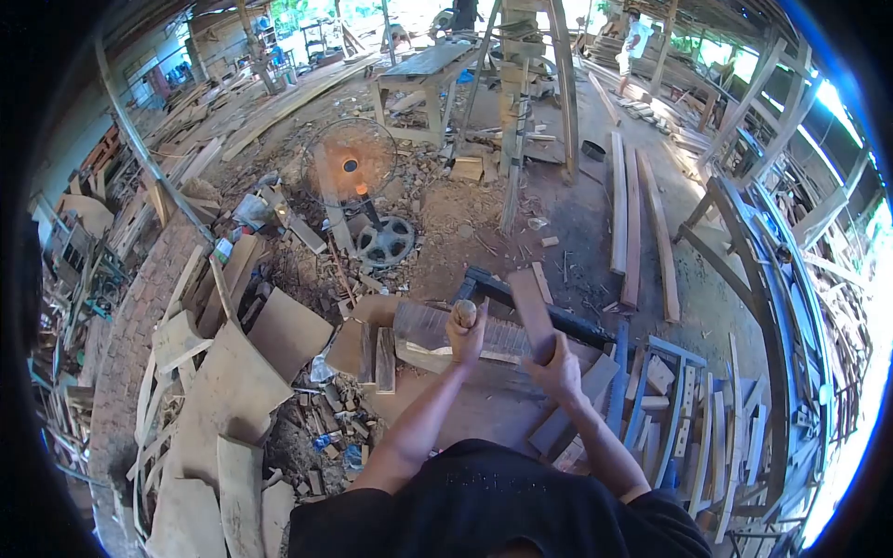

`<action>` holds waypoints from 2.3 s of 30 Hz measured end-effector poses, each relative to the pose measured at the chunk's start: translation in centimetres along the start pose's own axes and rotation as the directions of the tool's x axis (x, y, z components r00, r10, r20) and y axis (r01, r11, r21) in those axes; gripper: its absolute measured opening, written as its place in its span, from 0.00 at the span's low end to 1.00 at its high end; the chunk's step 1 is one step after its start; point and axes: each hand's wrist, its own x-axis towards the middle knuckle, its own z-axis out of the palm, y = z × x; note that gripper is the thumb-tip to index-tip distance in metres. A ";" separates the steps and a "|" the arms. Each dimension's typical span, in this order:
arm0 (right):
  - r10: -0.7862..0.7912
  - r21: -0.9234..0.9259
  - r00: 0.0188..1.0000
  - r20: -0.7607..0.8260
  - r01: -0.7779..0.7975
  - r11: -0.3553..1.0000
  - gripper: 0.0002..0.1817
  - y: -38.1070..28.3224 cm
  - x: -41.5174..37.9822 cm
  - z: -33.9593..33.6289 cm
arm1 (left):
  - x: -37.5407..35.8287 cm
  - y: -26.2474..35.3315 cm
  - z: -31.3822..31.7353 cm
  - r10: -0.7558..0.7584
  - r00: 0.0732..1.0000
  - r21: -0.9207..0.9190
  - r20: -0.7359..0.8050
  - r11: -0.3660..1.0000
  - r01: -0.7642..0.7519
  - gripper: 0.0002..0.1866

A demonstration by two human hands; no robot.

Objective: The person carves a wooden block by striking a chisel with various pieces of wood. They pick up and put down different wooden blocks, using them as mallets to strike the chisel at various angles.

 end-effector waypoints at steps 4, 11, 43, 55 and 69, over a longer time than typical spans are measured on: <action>0.165 -0.292 0.981 0.104 -0.129 0.948 0.47 4.0 -1.3 3.7 | -0.3 0.1 -0.2 0.014 1.000 0.015 -0.018 1.000 -0.014 0.21; 0.260 -0.403 0.947 0.186 -0.168 0.900 0.39 7.0 -1.8 6.2 | -0.9 -1.1 -0.7 0.000 1.000 -0.010 -0.025 1.000 0.000 0.21; 0.374 -0.364 0.868 0.326 -0.250 0.897 0.40 4.9 -0.9 4.4 | -1.8 0.1 -0.3 -0.045 0.995 -0.121 0.085 0.991 0.055 0.18; 0.318 -0.354 0.902 0.291 -0.207 0.912 0.34 5.9 -1.0 4.7 | -3.5 -2.4 -1.3 -0.150 0.984 -0.046 0.096 0.987 0.155 0.18; 0.302 -0.334 0.901 0.312 -0.194 0.923 0.35 6.7 -0.9 4.6 | -4.2 -1.9 -0.8 -0.159 0.984 -0.153 0.082 0.973 0.171 0.26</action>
